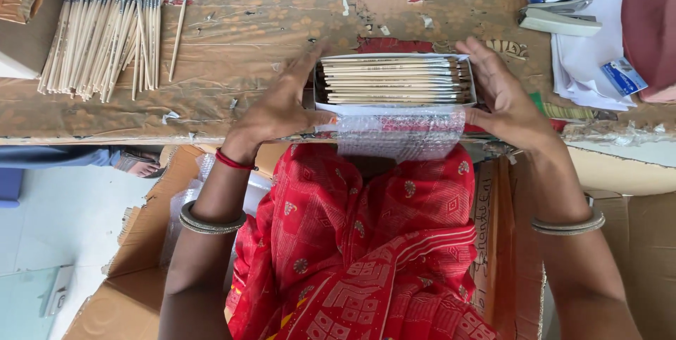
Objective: The person organizes paintbrushes into bundles and places them into cardboard boxes.
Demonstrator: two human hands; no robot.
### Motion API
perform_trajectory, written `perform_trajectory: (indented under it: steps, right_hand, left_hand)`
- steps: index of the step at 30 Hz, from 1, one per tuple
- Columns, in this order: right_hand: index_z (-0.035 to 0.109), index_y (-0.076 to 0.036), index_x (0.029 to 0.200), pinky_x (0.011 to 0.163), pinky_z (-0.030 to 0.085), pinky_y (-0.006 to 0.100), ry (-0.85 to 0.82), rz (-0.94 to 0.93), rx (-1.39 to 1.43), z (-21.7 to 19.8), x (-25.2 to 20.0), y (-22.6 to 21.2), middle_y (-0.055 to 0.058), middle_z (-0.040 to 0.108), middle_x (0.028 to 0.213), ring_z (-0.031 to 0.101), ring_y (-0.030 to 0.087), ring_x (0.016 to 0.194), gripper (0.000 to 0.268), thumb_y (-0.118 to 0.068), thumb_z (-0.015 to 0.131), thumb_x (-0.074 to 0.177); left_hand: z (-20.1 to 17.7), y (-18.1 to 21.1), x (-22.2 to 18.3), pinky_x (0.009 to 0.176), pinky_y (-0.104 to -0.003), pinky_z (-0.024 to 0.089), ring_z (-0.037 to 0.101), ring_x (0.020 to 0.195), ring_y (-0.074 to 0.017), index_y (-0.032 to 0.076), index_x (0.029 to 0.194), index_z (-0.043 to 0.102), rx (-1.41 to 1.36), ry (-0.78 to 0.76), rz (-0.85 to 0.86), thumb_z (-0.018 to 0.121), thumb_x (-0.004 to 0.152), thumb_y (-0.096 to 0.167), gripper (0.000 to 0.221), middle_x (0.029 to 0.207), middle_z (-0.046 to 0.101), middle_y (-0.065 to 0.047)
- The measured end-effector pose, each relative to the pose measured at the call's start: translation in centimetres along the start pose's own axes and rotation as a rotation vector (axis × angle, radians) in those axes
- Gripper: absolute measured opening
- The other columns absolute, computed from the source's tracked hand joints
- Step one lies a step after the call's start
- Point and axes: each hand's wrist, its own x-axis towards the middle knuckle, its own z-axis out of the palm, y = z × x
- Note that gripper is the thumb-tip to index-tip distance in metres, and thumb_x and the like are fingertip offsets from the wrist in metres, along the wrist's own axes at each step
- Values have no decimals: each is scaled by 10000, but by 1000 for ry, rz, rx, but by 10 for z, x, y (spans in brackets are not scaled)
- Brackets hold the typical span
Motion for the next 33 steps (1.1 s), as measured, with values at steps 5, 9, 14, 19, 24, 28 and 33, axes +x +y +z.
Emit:
perform_trajectory:
  steps: [5, 9, 14, 19, 24, 28, 33]
  right_hand:
    - [-66, -105, 1644, 1285, 11, 432, -59, -100, -237, 21, 9, -6, 161, -7, 1754, -51, 299, 1617, 1353, -54, 860, 659]
    - [-81, -144, 1640, 1292, 109, 456, -78, -53, -20, 27, 12, -14, 138, -48, 1753, -68, 307, 1612, 1274, 31, 785, 722]
    - [-157, -172, 1626, 1110, 247, 543, -196, -109, -160, -7, 5, -19, 142, -152, 1729, -142, 307, 1551, 1289, 249, 556, 638]
    - [438, 6, 1422, 1078, 374, 421, 197, -293, -130, -9, -90, -79, 229, 431, 1421, 391, 296, 1271, 565, 115, 549, 879]
    - [800, 12, 905, 508, 548, 352, -126, -561, 788, 30, -140, -138, 157, 745, 777, 673, 218, 576, 178, -119, 686, 944]
    - [622, 24, 898, 601, 533, 422, -225, -666, 680, 16, -144, -142, 218, 641, 849, 622, 328, 707, 244, -160, 612, 1058]
    - [674, 19, 883, 605, 471, 316, 498, -500, -156, -31, -124, -140, 135, 678, 849, 609, 187, 689, 195, -110, 732, 1017]
  left_hand:
    - [21, 13, 6, 1242, -437, 217, 93, 1592, -335, 82, 1633, 52, -74, -13, -3, 826, 672, -73, 1244, 1719, 79, -166]
    - [21, 19, 9, 1230, -403, 319, 33, 1613, -345, 103, 1645, 57, -98, -1, -14, 722, 645, -156, 1229, 1738, -19, -125]
    - [5, 19, 7, 1201, -476, 212, -53, 1586, -357, 96, 1631, -32, -103, -79, -70, 767, 665, -118, 1272, 1705, -110, -126]
    - [-33, 24, -12, 1228, -508, 223, 127, 1581, -360, 80, 1641, 132, -82, 42, 47, 735, 781, -141, 1073, 1702, 94, -171]
    - [3, 91, 48, 1163, -395, 509, 580, 1406, -262, 83, 1500, 503, -218, 234, 188, 660, 925, -130, 633, 1546, 550, -108]
    - [69, 140, 103, 1032, -347, 583, 703, 1200, -239, 53, 1326, 641, -264, 134, 380, 683, 923, -112, 437, 1335, 674, -112]
    - [146, 162, 159, 959, -378, 598, 736, 1070, -294, 26, 1217, 666, -213, 46, 474, 689, 874, -87, 362, 1210, 701, -164]
